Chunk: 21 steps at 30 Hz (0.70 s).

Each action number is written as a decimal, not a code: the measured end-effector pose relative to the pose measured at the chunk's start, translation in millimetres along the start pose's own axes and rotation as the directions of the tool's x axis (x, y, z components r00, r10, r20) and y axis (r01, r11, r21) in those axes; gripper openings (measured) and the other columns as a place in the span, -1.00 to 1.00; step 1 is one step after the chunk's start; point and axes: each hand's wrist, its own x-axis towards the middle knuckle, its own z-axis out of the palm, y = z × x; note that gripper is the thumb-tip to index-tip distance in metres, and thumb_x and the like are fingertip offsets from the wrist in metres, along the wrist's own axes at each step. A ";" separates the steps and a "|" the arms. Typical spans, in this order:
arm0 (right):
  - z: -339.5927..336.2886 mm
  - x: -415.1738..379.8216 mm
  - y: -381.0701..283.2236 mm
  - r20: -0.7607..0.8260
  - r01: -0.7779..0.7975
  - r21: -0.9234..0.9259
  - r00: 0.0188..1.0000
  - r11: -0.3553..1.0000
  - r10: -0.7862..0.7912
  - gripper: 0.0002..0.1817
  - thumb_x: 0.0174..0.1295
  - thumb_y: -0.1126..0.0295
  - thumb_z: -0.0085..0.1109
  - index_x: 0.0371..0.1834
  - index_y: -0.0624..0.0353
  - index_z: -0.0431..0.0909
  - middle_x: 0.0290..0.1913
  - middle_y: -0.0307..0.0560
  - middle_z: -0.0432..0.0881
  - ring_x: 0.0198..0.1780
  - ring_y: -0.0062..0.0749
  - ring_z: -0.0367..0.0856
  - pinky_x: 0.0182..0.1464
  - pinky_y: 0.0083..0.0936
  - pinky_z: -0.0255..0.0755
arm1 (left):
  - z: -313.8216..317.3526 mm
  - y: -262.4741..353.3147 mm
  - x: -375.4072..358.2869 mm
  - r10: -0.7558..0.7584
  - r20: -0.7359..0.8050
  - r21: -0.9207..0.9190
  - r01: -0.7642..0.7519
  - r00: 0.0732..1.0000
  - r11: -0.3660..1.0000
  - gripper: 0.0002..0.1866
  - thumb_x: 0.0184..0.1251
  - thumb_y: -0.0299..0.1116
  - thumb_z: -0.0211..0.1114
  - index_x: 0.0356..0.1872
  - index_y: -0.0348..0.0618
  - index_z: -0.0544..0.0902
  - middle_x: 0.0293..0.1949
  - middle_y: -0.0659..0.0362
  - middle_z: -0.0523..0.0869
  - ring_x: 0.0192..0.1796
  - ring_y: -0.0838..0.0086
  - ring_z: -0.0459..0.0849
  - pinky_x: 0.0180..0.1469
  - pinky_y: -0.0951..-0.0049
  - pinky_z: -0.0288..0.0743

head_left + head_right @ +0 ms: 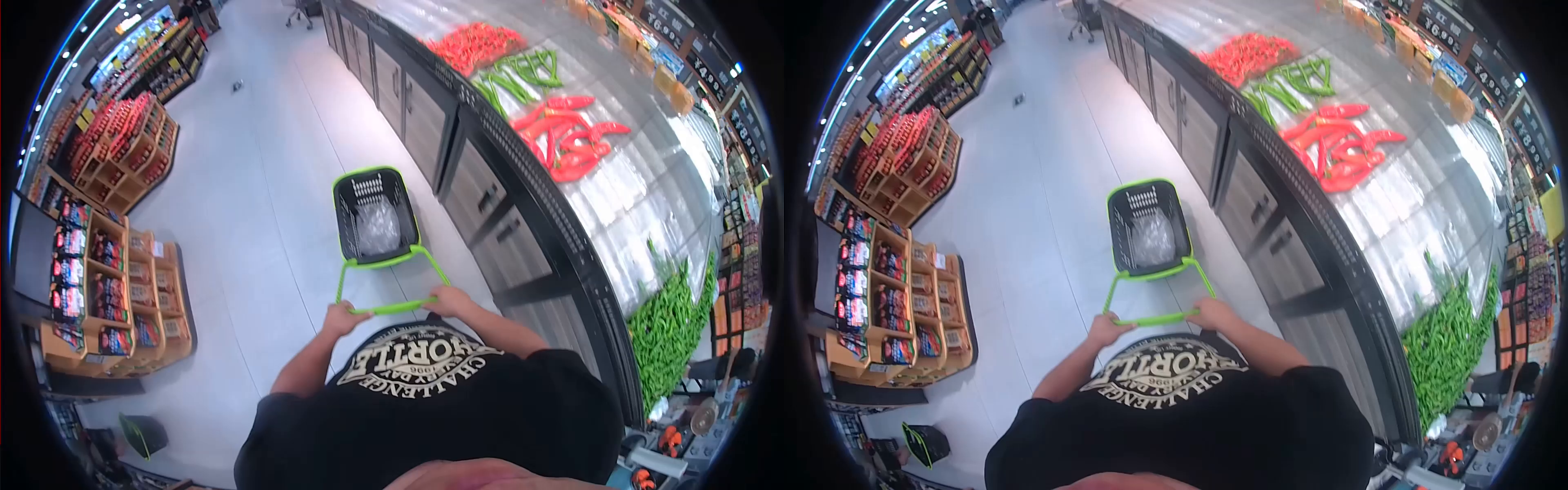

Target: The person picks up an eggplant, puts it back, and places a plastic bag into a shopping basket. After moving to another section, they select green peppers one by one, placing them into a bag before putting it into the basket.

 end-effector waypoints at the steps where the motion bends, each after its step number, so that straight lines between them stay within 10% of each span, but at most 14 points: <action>1: -3.1 10.2 6.5 -0.072 0.032 -0.004 0.997 0.999 -0.032 -0.44 0.12 -0.15 0.21 -0.11 0.15 0.66 -0.10 0.12 0.68 -0.03 0.03 0.63 0.03 -0.19 0.51 | -6.2 9.1 7.5 -0.018 0.025 0.021 0.017 1.000 1.000 -0.23 -0.20 0.36 0.48 -0.43 -0.34 0.67 -0.53 -0.12 0.69 -0.39 0.06 0.72 -0.22 0.21 0.61; 12: -98.1 126.2 49.8 0.005 0.110 0.064 0.994 0.992 -0.110 -0.49 0.09 -0.11 0.21 -0.24 0.16 0.67 -0.24 0.13 0.70 -0.14 0.04 0.67 -0.08 -0.15 0.52 | -5.7 25.8 150.9 -0.176 0.176 0.110 0.158 0.969 0.981 -0.31 -0.06 0.29 0.36 -0.06 -0.08 0.69 -0.05 -0.28 0.65 0.06 -0.10 0.62 0.14 0.12 0.51; 21: -157.2 216.6 83.0 0.054 0.191 -0.003 0.980 0.982 -0.190 -0.55 0.10 -0.03 0.20 -0.20 0.15 0.66 -0.14 0.12 0.68 -0.03 0.03 0.63 0.00 -0.15 0.50 | -38.8 91.7 214.3 -0.266 0.091 0.185 0.246 0.960 0.951 -0.22 -0.05 0.38 0.32 -0.02 -0.14 0.68 -0.03 -0.25 0.65 0.10 -0.04 0.62 0.17 0.18 0.51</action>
